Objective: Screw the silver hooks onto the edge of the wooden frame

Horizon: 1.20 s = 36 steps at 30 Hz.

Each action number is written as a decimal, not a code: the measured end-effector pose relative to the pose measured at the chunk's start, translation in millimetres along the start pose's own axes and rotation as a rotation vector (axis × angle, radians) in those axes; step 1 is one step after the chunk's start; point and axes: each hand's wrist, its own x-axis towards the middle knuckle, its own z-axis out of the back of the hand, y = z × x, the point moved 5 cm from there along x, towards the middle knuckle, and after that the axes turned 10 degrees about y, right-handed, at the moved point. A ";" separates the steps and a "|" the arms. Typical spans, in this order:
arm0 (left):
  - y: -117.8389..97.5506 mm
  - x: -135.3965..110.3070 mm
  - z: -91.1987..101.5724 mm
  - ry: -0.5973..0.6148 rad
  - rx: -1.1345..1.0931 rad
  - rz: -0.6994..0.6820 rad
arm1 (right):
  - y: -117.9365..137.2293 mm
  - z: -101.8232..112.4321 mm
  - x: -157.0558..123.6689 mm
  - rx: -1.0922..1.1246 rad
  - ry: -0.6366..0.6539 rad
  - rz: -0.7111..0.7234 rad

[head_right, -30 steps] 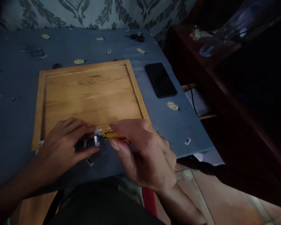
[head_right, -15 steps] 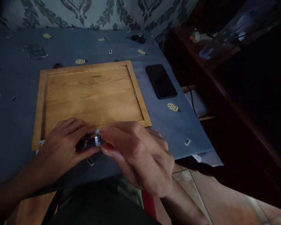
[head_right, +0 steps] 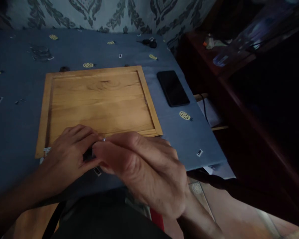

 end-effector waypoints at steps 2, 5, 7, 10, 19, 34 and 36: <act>0.4 0.2 -0.4 -0.019 0.003 -0.003 | -1.7 -3.4 1.6 0.054 -0.002 0.087; 0.4 0.3 -1.0 -0.039 -0.008 -0.008 | -3.3 -8.1 4.0 0.072 0.048 0.099; -0.4 0.1 -0.9 -0.036 -0.016 -0.008 | -1.6 -10.1 5.5 0.088 0.081 0.099; -2.5 -0.2 0.1 -0.018 -0.001 0.001 | 3.1 -15.2 7.9 0.112 0.150 0.113; -1.8 2.4 -1.4 -0.004 -0.006 0.013 | 1.4 -20.7 22.2 0.173 0.223 0.160; -3.1 2.5 -2.6 0.016 0.026 -0.002 | -14.2 -26.5 -1.9 0.250 -0.112 -0.063; -3.4 2.1 -1.6 -0.002 0.031 -0.006 | -14.8 -26.2 -6.3 0.257 -0.133 -0.042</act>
